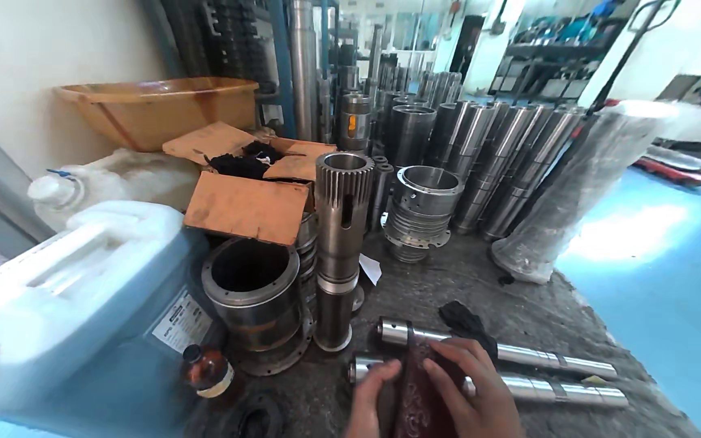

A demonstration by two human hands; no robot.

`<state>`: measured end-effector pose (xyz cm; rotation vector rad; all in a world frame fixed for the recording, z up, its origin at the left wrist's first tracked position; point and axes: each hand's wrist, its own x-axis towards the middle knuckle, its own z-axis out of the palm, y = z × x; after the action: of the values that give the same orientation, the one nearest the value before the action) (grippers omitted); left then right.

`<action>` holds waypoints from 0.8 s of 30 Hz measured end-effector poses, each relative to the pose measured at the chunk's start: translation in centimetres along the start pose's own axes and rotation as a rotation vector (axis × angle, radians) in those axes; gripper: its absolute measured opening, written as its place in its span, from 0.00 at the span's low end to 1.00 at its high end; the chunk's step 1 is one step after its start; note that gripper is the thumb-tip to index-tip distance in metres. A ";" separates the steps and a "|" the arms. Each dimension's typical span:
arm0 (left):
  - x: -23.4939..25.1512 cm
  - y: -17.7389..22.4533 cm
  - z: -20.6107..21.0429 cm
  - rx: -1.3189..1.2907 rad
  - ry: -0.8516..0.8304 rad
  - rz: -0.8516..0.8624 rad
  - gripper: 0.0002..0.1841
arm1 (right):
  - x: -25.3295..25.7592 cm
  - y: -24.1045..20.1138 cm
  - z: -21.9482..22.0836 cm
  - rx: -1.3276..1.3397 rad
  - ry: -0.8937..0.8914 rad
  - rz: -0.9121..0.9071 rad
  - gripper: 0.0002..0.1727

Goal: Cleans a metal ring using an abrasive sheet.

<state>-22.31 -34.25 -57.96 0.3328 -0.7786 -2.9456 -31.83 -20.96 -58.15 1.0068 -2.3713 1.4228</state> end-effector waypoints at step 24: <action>-0.7 0.9 0.9 0.025 0.014 0.152 0.25 | -0.4 -0.8 0.7 0.056 0.162 0.185 0.15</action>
<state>-21.77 -34.47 -56.64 0.2816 -0.8020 -2.7917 -30.92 -21.57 -58.14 0.6691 -2.3679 1.5768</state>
